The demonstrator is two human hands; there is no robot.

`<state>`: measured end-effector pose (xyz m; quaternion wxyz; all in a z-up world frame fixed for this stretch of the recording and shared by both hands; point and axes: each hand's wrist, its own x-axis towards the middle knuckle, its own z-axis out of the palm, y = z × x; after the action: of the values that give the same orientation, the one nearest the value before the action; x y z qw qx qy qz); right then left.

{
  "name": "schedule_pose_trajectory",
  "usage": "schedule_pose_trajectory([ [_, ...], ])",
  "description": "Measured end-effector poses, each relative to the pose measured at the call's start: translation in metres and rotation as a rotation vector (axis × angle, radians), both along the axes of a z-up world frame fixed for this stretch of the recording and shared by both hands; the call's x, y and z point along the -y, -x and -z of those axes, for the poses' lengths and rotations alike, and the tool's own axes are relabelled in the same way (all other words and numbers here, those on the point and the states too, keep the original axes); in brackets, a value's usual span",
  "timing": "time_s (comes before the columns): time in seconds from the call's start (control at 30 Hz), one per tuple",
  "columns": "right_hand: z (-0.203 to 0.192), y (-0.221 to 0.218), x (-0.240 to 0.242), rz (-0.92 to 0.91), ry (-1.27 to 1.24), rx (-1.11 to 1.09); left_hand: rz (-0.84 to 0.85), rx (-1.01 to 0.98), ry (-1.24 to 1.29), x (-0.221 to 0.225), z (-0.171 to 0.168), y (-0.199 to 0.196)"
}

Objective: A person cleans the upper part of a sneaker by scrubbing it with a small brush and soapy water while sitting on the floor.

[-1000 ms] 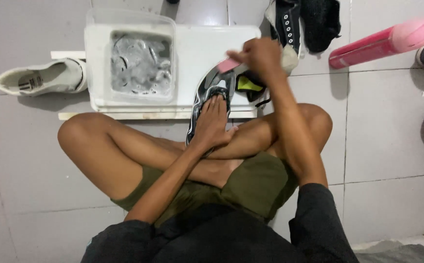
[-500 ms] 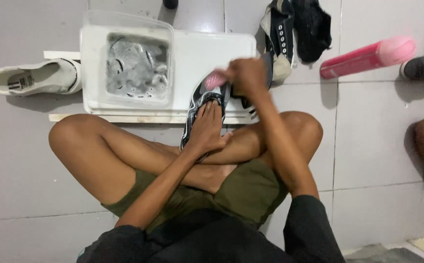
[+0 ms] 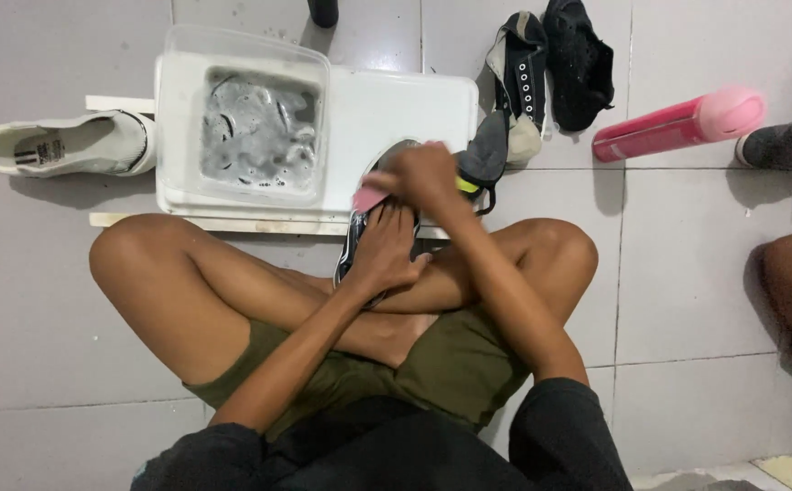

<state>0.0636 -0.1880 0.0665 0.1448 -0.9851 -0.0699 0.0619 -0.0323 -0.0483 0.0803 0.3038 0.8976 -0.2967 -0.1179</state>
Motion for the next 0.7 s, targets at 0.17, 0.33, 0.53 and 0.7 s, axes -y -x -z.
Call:
schedule_pose_trajectory([
  [0.17, 0.011, -0.02, 0.042, 0.087, 0.04, -0.032, 0.034, -0.121, -0.025, -0.003, 0.007, 0.004],
  [0.33, -0.009, -0.016, 0.039, 0.144, 0.005, 0.111, 0.019, -0.07, -0.005, -0.001, 0.009, 0.001],
  [0.53, 0.038, -0.013, 0.013, -0.068, -0.149, 0.127, 0.025, -0.076, -0.032, 0.0, 0.01, 0.001],
  [0.7, 0.009, -0.025, 0.053, 0.024, -0.198, 0.261, 0.037, -0.085, -0.009, -0.003, 0.003, 0.0],
])
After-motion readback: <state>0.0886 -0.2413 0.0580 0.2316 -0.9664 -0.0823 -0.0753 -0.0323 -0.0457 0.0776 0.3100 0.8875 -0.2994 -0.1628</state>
